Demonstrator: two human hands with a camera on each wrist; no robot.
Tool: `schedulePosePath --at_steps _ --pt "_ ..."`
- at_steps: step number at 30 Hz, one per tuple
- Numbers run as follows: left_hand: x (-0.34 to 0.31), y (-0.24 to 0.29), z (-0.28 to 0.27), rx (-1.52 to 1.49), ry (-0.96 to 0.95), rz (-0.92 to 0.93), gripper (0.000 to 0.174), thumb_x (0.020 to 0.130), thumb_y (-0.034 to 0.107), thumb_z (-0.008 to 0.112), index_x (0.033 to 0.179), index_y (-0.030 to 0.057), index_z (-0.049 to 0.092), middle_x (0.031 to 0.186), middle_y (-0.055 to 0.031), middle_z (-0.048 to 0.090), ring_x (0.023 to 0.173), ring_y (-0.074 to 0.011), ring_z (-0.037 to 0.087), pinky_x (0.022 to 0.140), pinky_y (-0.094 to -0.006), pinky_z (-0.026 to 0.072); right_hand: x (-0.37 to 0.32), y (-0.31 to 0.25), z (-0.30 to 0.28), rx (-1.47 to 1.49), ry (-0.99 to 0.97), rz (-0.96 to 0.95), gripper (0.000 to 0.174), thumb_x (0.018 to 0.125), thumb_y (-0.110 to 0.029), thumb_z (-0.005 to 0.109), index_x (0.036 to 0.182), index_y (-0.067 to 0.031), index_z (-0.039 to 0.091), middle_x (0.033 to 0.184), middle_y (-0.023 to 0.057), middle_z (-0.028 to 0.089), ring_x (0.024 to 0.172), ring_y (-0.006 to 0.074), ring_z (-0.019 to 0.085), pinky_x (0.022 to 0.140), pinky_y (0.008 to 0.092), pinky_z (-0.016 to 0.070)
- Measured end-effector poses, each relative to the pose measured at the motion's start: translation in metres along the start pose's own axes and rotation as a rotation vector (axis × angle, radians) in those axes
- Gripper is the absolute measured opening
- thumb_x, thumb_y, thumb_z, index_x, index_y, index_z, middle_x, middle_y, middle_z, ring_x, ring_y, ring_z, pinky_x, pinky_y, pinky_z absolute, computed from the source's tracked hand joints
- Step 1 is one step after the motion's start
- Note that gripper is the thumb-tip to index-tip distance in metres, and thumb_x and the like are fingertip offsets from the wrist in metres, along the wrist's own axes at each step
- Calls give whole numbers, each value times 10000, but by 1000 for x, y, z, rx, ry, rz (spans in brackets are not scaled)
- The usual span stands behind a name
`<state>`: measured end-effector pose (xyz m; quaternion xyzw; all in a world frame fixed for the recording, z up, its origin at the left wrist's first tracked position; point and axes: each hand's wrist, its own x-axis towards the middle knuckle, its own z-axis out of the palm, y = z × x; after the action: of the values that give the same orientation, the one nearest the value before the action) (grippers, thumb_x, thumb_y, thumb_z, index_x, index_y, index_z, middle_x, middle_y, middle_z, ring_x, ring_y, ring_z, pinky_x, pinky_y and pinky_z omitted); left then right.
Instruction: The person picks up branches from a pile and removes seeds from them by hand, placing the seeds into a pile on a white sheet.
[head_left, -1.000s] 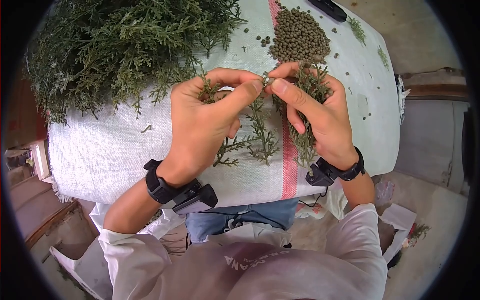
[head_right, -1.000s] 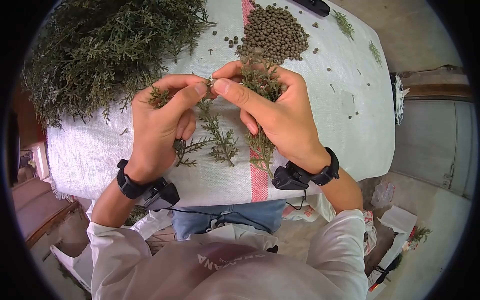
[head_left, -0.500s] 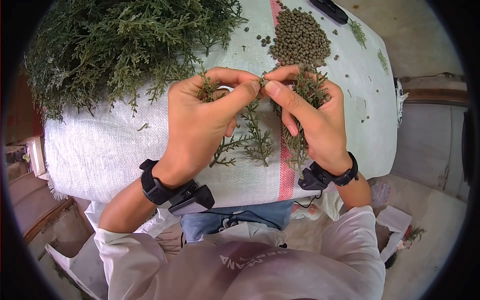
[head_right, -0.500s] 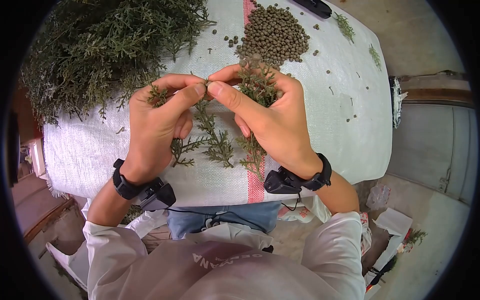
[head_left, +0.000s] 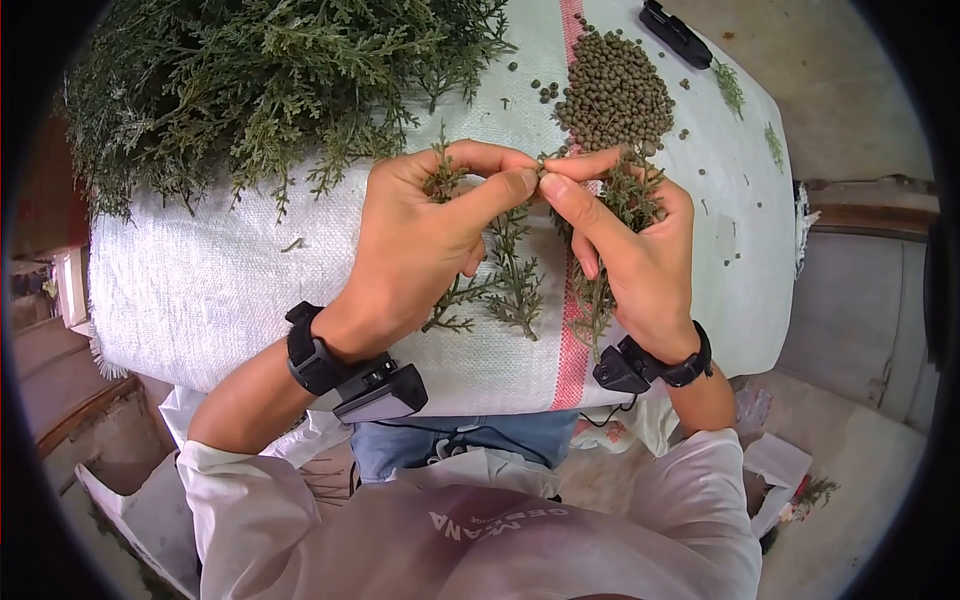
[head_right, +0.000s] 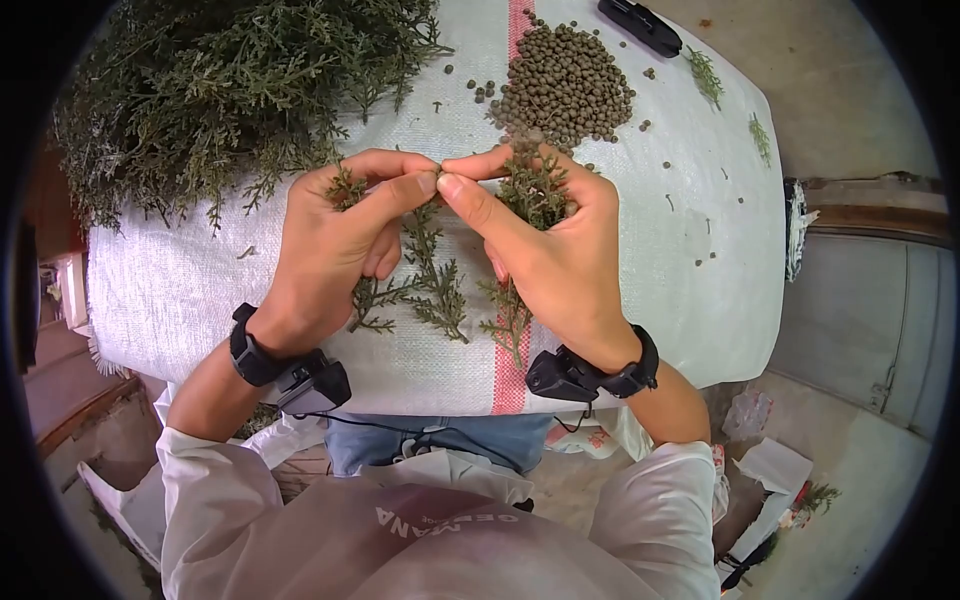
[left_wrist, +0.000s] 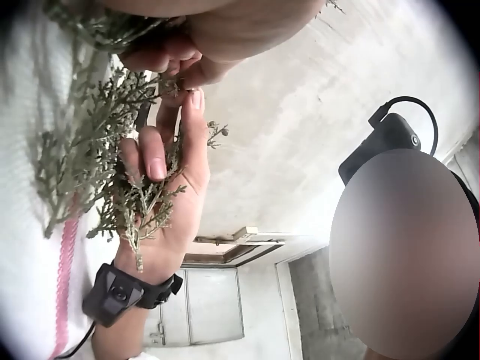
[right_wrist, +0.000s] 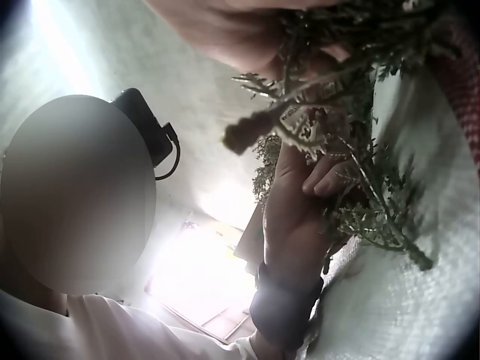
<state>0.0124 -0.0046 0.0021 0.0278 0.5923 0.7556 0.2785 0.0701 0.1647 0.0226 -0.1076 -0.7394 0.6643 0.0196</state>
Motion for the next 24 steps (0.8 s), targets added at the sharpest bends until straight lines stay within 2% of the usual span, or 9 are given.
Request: schedulePosePath --at_steps 6,9,11,14,17,19,22,24 --pt "0 4 2 17 -51 19 161 926 91 668 1044 -15 693 631 33 562 449 -17 390 425 -212 325 1 -11 -8 -68 3 -20 169 923 -114 697 1034 13 690 757 0 637 514 33 469 455 199 321" --pt "1 2 3 -57 -80 32 178 909 148 708 1018 8 707 704 24 633 468 0 428 420 -185 329 1 -9 -8 12 24 -62 130 907 -132 734 976 -23 731 627 -53 601 492 -1 458 449 186 318" --pt "-3 2 -1 -77 -76 30 189 900 176 729 1005 19 714 741 20 668 478 9 446 418 -172 331 -2 -9 -6 26 10 -47 131 908 -132 733 978 -22 731 637 -50 608 497 -2 460 451 186 319" --pt "-1 3 2 -40 -70 53 121 912 72 659 1005 -5 663 653 35 579 456 -17 376 434 -209 317 -2 -14 -7 2 -2 -46 133 909 -132 731 982 -21 730 657 -44 622 507 -3 465 455 184 322" --pt "-2 5 1 8 -60 41 110 903 68 661 988 -2 659 660 32 582 462 -17 385 436 -209 316 -4 -15 -6 -45 -16 -50 178 923 -133 696 1015 17 676 732 -7 627 511 34 467 461 202 325" --pt "-1 4 0 38 -53 34 104 899 66 663 979 -1 657 663 30 584 465 -17 390 437 -209 316 -4 -14 -5 -37 -9 -48 178 923 -133 696 1016 17 676 737 -7 630 510 34 466 462 202 326" --pt "-1 0 -2 85 -66 123 102 890 51 661 975 -4 655 663 27 582 472 -14 405 439 -207 319 -3 -12 -3 -18 0 -43 179 922 -133 696 1016 17 676 747 -5 635 508 34 466 462 203 326" --pt "-1 2 -1 59 -66 111 96 883 57 673 959 0 663 660 44 580 494 4 408 449 -193 299 -3 -13 -5 -2 -14 -36 160 912 -134 723 1002 -3 707 767 -11 663 520 11 474 460 189 335"
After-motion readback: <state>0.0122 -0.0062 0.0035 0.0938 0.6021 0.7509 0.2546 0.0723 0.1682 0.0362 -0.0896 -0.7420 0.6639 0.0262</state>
